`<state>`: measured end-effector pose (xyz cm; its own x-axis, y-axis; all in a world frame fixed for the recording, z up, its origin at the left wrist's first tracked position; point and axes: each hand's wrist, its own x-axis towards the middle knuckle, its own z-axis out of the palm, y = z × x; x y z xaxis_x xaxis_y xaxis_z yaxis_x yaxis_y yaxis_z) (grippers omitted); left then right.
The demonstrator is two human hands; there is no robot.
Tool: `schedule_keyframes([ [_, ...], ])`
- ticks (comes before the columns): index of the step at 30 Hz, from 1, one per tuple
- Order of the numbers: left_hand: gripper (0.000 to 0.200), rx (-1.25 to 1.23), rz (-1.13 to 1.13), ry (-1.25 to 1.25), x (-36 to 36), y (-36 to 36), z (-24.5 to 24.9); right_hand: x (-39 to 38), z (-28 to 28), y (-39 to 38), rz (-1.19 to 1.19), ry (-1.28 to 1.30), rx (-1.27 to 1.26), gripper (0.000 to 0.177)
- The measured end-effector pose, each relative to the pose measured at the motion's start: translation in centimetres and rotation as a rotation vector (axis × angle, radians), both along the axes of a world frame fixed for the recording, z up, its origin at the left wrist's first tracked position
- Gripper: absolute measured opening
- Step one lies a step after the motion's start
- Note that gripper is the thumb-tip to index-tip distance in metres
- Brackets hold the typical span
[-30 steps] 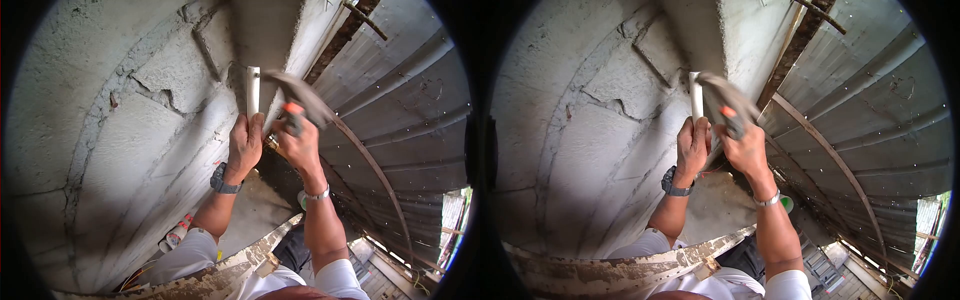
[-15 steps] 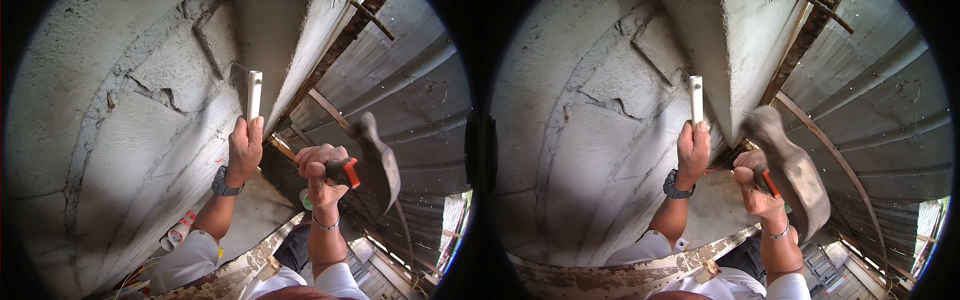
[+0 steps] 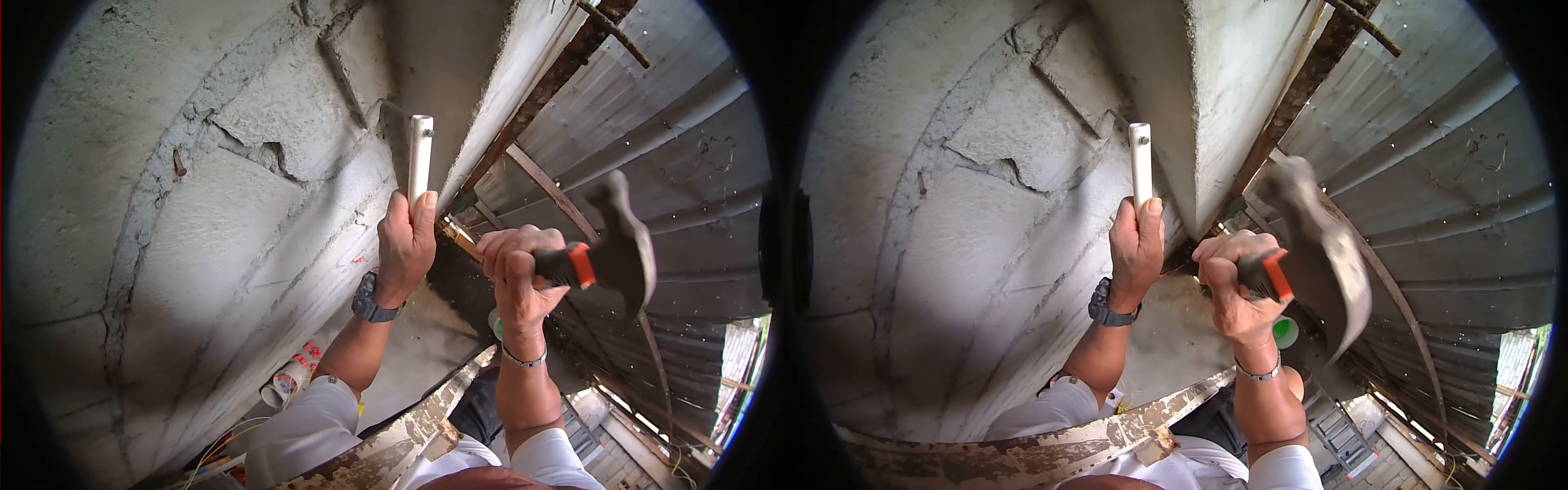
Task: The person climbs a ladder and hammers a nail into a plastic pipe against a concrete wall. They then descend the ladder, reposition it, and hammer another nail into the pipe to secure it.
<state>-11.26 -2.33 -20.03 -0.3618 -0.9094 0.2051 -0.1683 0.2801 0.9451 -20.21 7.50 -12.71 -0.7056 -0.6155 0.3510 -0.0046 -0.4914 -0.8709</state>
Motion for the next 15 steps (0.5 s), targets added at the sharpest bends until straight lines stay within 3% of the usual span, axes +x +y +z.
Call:
schedule_keyframes([
  [2, 0.033, 0.049, 0.01, 0.012, -0.1, 0.0, 0.0, -0.4, 1.0, 0.2, 0.066, 0.044, -0.15, 0.039],
  [6, 0.032, 0.077, 0.011, 0.028, 0.2, 0.2, 0.6, -0.1, -0.2, -0.3, 0.043, 0.034, -0.245, 0.035],
  [8, 0.031, -0.017, -0.012, -0.025, 0.2, 0.1, 0.8, -0.1, -3.3, -0.9, 0.009, 0.199, 0.046, 0.029],
  [9, 0.031, -0.016, -0.017, -0.026, 0.3, 0.1, 0.8, 0.1, -3.6, -1.1, 0.08, -0.002, 0.365, 0.018],
  [11, 0.033, -0.045, -0.039, 0.051, 0.1, -0.2, 0.9, -1.2, -2.4, -2.6, 0.118, 0.296, 0.645, 0.012],
  [12, 0.031, -0.005, -0.038, 0.038, 0.3, -0.2, 0.4, -1.3, -1.5, -2.2, 0.169, 0.136, 0.667, 0.014],
  [15, 0.029, 0.208, -0.086, 0.134, 0.5, 0.0, 0.2, -0.9, -0.3, 0.4, 0.09, 0.112, 0.465, 0.013],
])
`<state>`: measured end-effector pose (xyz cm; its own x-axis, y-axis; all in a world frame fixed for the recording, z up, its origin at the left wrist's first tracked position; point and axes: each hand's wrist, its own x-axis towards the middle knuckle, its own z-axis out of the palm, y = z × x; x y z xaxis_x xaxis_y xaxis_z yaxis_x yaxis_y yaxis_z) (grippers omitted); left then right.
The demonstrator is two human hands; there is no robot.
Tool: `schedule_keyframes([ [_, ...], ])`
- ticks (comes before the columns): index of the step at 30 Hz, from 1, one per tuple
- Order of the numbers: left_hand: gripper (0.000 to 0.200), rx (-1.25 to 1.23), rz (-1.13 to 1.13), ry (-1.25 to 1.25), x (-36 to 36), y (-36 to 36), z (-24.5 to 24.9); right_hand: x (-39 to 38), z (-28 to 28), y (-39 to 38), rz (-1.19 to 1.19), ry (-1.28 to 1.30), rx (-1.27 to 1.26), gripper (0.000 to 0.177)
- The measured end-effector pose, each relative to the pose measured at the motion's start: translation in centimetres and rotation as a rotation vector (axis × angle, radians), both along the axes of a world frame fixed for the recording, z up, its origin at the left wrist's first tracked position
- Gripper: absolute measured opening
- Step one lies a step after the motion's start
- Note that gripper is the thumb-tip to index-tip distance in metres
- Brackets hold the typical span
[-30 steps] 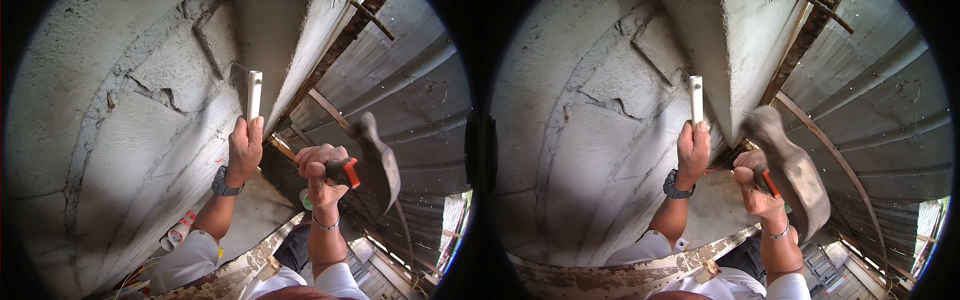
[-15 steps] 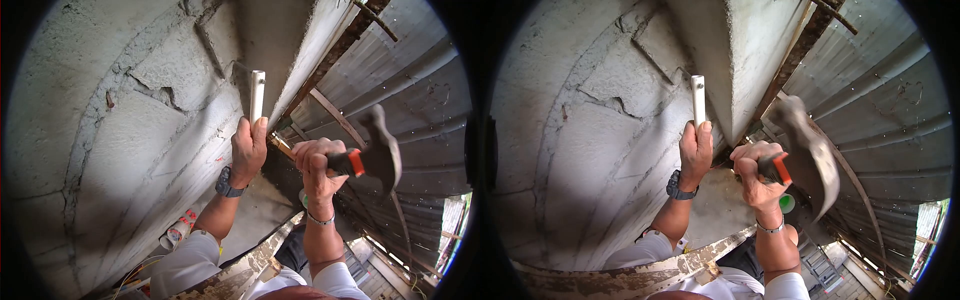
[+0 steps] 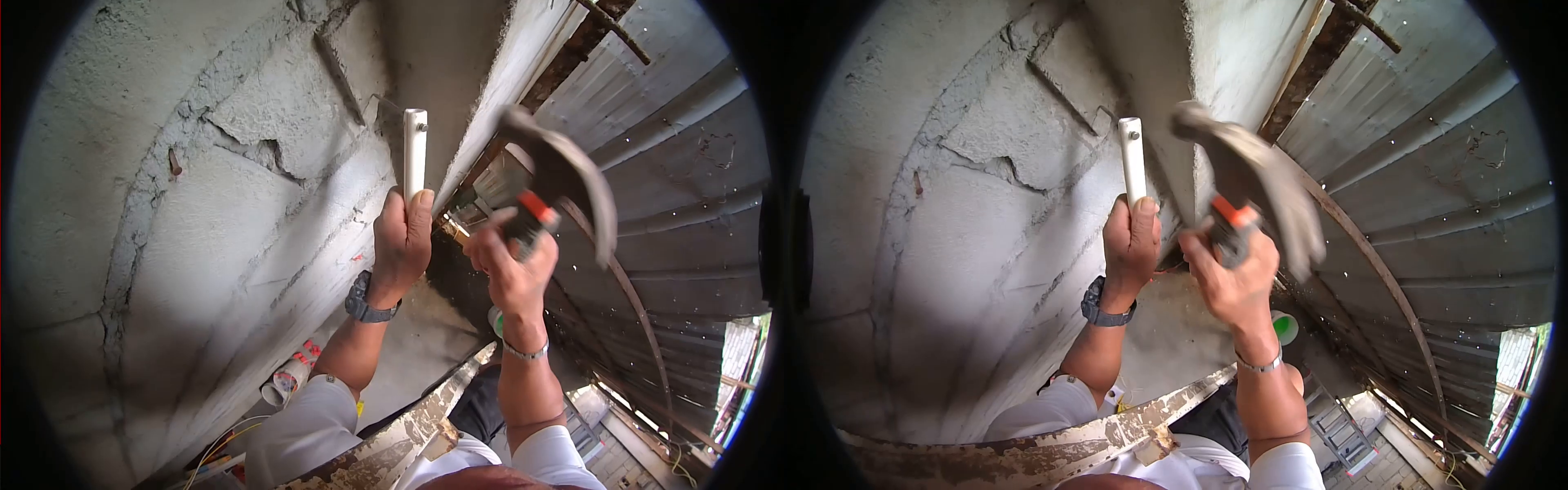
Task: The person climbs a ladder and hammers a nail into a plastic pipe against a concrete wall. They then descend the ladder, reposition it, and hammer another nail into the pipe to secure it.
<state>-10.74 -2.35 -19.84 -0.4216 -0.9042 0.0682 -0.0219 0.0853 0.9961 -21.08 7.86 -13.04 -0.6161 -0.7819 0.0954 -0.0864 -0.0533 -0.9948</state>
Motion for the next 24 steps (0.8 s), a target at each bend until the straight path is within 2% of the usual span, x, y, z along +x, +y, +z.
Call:
schedule_keyframes([
  [1, 0.028, -0.02, -0.019, 0.04, -0.1, 0.0, 0.4, 0.5, 1.0, 0.2, -0.044, -0.103, -0.235, 0.015],
  [2, 0.028, -0.019, -0.017, 0.038, -0.1, 0.1, 0.1, 0.9, 1.7, -0.2, -0.043, -0.221, -0.523, 0.031],
  [4, 0.029, -0.043, -0.001, 0.036, -0.3, -0.1, -0.1, 0.7, 1.9, -0.6, -0.027, -0.188, -0.726, 0.036],
  [5, 0.029, -0.046, -0.005, 0.038, -0.2, -0.1, -0.1, 0.4, 0.8, -1.2, -0.029, -0.099, -0.707, 0.034],
  [6, 0.031, -0.038, 0.01, -0.031, 0.0, -0.1, 0.3, 0.4, -1.5, -1.6, -0.028, -0.108, -0.593, 0.025],
  [8, 0.033, -0.028, 0.027, -0.091, -0.1, 0.0, 1.1, -0.8, -2.0, -2.9, 0.049, 0.245, 0.19, 0.02],
  [11, 0.033, -0.026, 0.008, -0.08, 0.0, -0.5, 0.8, -1.0, -0.9, -1.0, 0.001, 0.199, 0.21, 0.029],
  [12, 0.033, 0.032, -0.009, -0.081, 0.2, 0.0, 1.5, -0.9, -0.7, 0.1, -0.017, 0.055, 0.1, 0.021],
  [16, 0.028, 0.032, -0.037, 0.081, -0.1, 0.1, 1.6, -0.3, 2.3, 0.1, 0.046, -0.193, -0.788, 0.014],
  [18, 0.029, 0.041, -0.044, 0.083, 0.1, 0.0, 1.6, 0.2, 0.5, -0.6, 0.016, -0.244, -0.855, 0.019],
  [20, 0.03, 0.02, -0.028, 0.014, 0.1, 0.2, 2.0, -0.2, -4.5, -1.7, -0.145, 0.35, -0.028, 0.013],
  [22, 0.03, 0.019, -0.049, 0.017, -0.2, 0.0, 2.3, -0.9, -1.6, -2.7, 0.044, 0.192, 0.232, 0.018],
  [23, 0.03, 0.029, -0.043, 0.023, -0.3, -0.3, 2.3, -0.6, -0.6, -2.1, 0.004, 0.147, 0.252, 0.023],
  [24, 0.03, 0.066, -0.026, 0.017, 0.1, 0.2, 2.1, -0.3, 0.2, -1.3, -0.043, 0.217, 0.167, 0.016],
])
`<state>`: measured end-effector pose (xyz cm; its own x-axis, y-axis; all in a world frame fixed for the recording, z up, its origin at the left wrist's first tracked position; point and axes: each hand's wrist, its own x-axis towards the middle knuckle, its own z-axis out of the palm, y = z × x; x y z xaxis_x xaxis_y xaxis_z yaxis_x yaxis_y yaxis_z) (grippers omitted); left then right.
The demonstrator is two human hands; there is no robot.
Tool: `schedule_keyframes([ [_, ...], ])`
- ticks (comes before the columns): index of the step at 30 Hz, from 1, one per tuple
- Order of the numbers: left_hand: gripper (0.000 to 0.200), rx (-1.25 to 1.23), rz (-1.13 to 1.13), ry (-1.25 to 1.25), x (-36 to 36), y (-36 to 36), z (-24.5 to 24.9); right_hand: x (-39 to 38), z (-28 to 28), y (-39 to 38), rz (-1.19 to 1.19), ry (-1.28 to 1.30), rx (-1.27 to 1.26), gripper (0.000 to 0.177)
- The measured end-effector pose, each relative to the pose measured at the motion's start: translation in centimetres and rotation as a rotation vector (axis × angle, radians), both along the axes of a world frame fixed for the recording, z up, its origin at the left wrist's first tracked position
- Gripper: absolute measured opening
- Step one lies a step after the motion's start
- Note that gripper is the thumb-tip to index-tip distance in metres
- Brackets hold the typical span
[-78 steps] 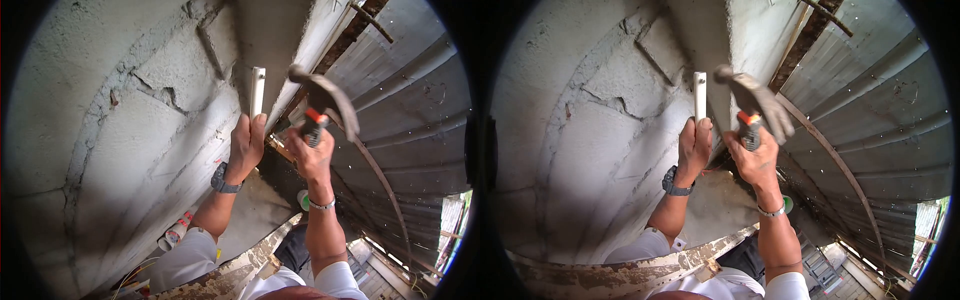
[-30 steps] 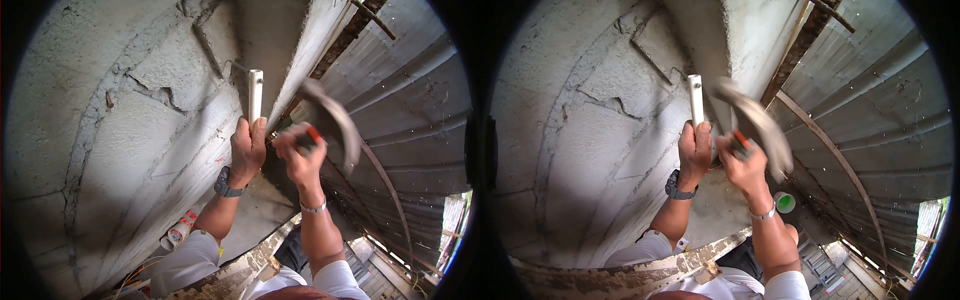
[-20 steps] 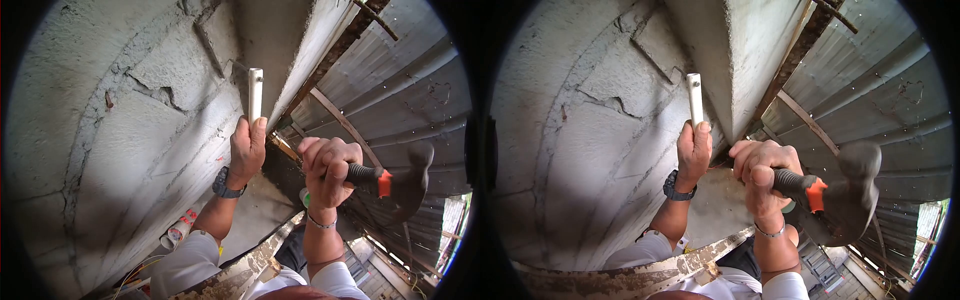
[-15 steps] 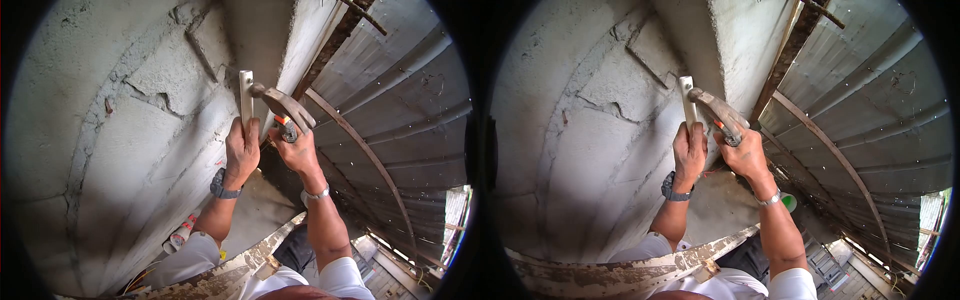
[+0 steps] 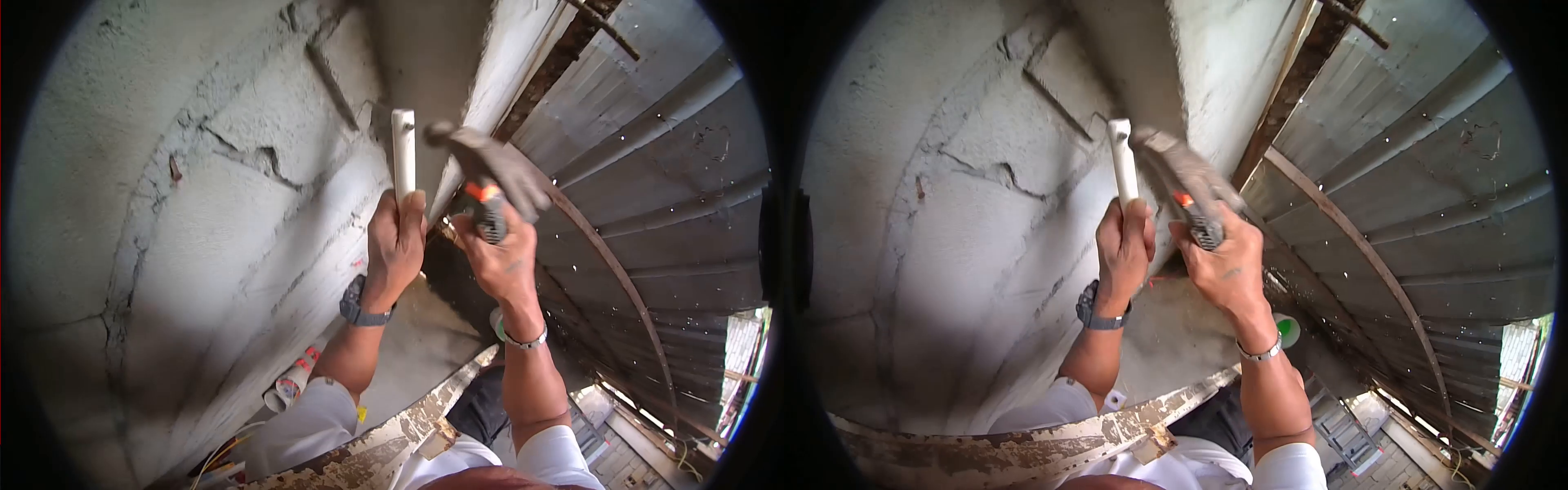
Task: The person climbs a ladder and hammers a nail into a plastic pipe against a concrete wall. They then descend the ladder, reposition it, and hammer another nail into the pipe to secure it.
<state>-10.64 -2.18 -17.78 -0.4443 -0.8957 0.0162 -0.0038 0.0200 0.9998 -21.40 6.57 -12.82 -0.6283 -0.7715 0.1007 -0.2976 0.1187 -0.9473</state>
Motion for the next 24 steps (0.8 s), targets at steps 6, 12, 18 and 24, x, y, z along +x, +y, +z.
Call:
schedule_keyframes([
  [6, 0.031, 0.045, -0.015, 0.092, -0.1, -0.1, 0.0, 0.3, 2.4, 1.0, 0.204, -0.204, -0.908, 0.026],
  [12, 0.031, 0.059, -0.028, 0.036, -0.1, -0.4, 0.7, -0.2, 1.2, 0.0, 0.007, -0.09, 0.203, 0.032],
  [18, 0.034, 0.141, -0.057, 0.139, -0.1, 0.1, 1.1, 1.0, 5.2, 1.8, 0.039, -0.334, -0.903, 0.034],
  [24, 0.031, 0.215, -0.045, 0.108, 0.0, -0.4, 2.2, 0.0, 0.0, -1.0, 0.095, 0.043, 0.092, 0.025],
])
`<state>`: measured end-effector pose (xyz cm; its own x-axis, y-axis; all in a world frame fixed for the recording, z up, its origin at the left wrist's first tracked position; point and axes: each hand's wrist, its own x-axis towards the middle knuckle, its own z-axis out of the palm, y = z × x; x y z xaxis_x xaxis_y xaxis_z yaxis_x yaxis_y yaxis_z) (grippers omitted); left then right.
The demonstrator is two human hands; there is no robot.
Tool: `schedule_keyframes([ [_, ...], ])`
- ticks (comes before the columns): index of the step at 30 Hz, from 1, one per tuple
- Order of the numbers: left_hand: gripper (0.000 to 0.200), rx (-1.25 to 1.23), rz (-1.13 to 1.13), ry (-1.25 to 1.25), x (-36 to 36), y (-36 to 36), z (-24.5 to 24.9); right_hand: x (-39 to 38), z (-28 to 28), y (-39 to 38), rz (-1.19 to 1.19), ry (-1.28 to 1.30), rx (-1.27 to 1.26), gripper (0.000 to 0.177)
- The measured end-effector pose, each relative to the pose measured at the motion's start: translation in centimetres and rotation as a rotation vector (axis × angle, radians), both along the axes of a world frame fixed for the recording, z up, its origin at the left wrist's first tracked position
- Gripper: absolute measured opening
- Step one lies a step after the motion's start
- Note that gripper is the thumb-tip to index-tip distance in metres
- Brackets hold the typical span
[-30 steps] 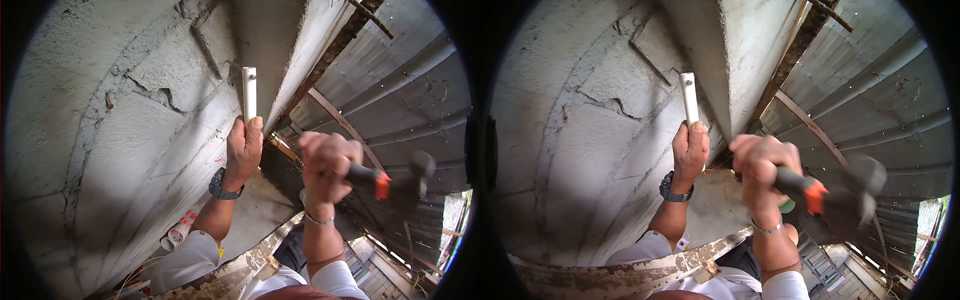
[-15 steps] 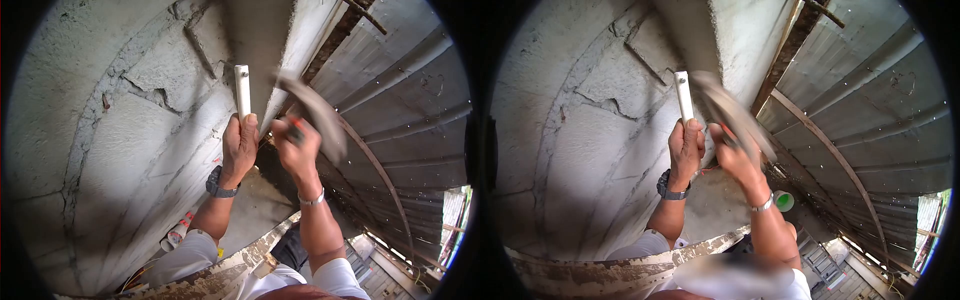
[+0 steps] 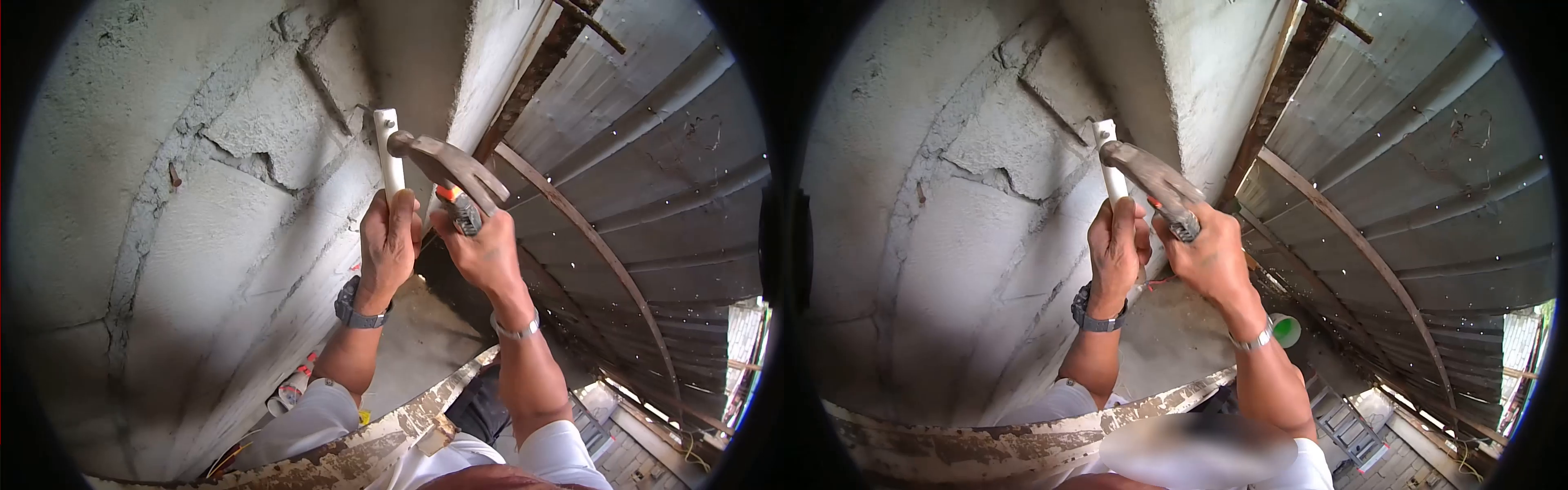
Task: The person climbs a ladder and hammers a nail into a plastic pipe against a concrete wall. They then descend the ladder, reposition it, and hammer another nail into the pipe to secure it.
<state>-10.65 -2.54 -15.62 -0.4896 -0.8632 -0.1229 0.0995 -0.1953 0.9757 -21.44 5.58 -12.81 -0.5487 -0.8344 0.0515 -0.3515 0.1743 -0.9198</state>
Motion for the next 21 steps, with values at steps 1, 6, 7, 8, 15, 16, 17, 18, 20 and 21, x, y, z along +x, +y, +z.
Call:
schedule_keyframes([
  [1, 0.032, -0.026, -0.003, 0.014, -0.1, -0.3, 0.0, 0.2, 1.7, 0.1, -0.029, 0.007, -0.095, 0.026],
  [6, 0.037, -0.111, -0.016, 0.038, 0.2, 0.3, -0.8, 2.0, 4.3, 1.5, 0.001, -0.376, -0.85, 0.026],
  [7, 0.039, -0.089, -0.018, 0.024, 0.3, 0.4, -0.4, 1.5, 4.2, 1.1, 0.063, -0.305, -0.867, 0.037],
  [8, 0.039, -0.088, -0.019, 0.025, 0.4, 0.5, -0.2, 1.1, 2.2, 0.4, 0.124, -0.395, -0.927, 0.027],
  [15, 0.033, -0.048, -0.01, 0.051, 0.1, 0.4, -0.3, 1.0, 2.0, 2.1, -0.064, 0.149, -0.331, 0.018],
  [16, 0.033, -0.055, -0.013, 0.059, -0.3, 0.2, -0.3, 1.8, 2.8, 3.2, -0.137, -0.115, -0.402, 0.012],
  [17, 0.035, -0.063, -0.012, 0.049, -0.2, 0.4, -0.5, 1.8, 3.7, 2.8, -0.063, -0.227, -0.673, 0.013],
  [18, 0.037, -0.073, -0.009, 0.038, 0.0, 0.4, -0.6, 1.6, 4.3, 2.2, 0.014, -0.341, -0.944, 0.015],
  [20, 0.038, -0.083, -0.013, 0.044, 0.1, 0.3, -0.6, 1.0, 2.1, 1.6, 0.164, -0.371, -1.04, 0.017],
  [21, 0.035, -0.066, -0.004, 0.024, 0.2, 0.4, -0.4, 1.1, -0.3, 0.7, -0.001, 0.002, -0.732, 0.018],
])
